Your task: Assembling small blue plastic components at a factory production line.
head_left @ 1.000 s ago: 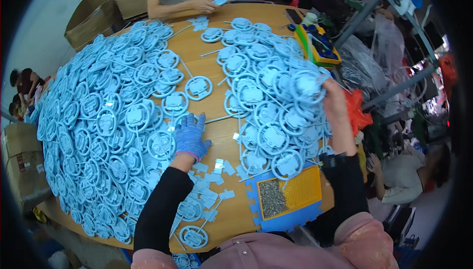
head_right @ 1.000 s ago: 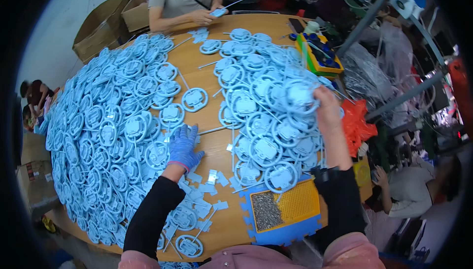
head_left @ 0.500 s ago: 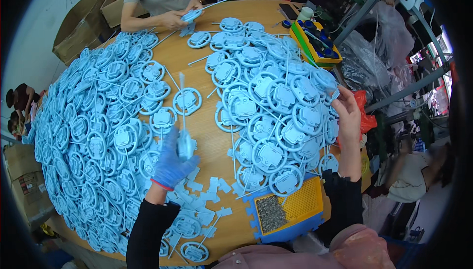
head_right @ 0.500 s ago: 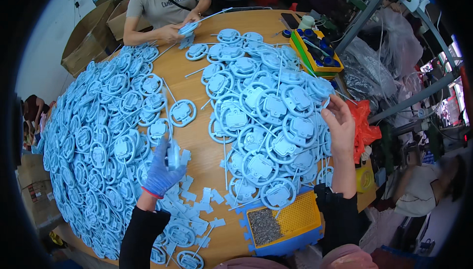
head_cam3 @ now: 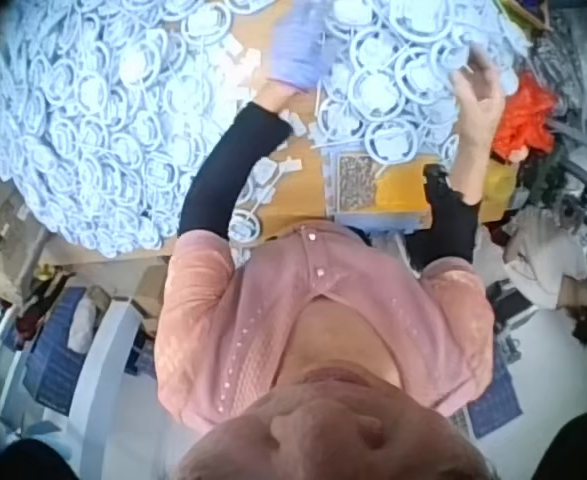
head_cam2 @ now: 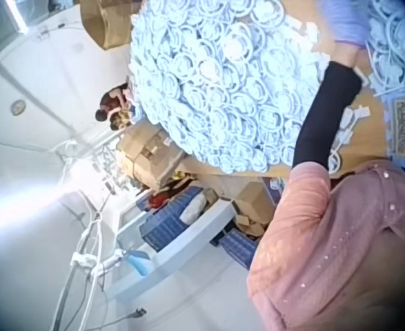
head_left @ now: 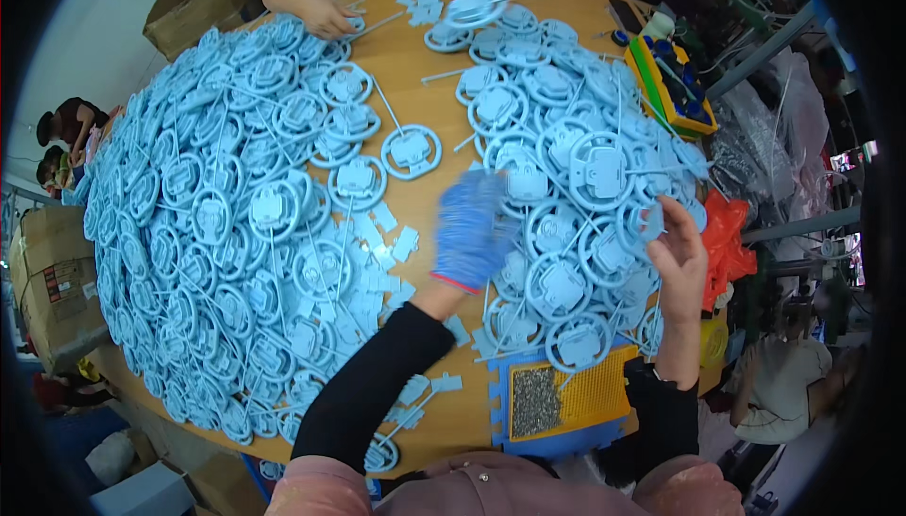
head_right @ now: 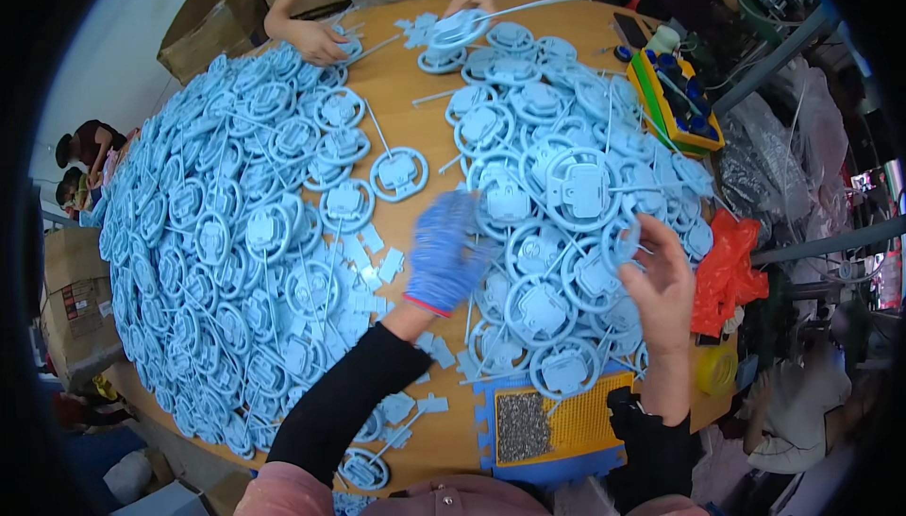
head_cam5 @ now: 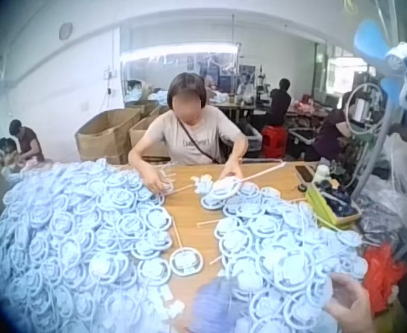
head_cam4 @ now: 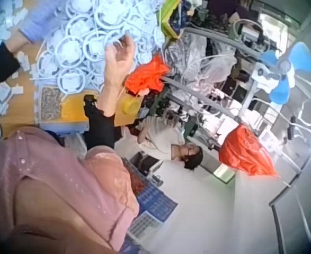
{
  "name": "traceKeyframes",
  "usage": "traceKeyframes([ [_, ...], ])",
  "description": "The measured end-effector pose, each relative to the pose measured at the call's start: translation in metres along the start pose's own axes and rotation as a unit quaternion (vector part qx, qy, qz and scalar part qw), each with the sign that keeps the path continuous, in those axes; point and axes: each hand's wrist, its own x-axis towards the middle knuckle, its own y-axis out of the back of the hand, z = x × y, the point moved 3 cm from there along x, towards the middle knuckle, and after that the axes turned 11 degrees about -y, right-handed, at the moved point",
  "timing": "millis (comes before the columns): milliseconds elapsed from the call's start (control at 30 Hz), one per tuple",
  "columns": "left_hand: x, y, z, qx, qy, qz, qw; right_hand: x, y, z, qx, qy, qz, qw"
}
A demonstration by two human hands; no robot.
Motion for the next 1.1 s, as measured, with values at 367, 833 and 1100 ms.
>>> traceKeyframes([
  [367, -0.181, 0.064, -0.105, 0.243, 0.08, -0.188, 0.948, -0.038, -0.124, 0.031, -0.187, 0.024, -0.213, 0.959],
  [833, -0.335, 0.151, 0.042, 0.084, 0.059, -0.058, 0.993, -0.128, -0.227, 0.13, -0.585, 0.1, -0.283, 0.753],
  [1100, -0.466, 0.107, 0.077, 0.099, 0.2, -0.077, 0.972, -0.151, -0.299, 0.138, -0.409, 0.067, -0.289, 0.863],
])
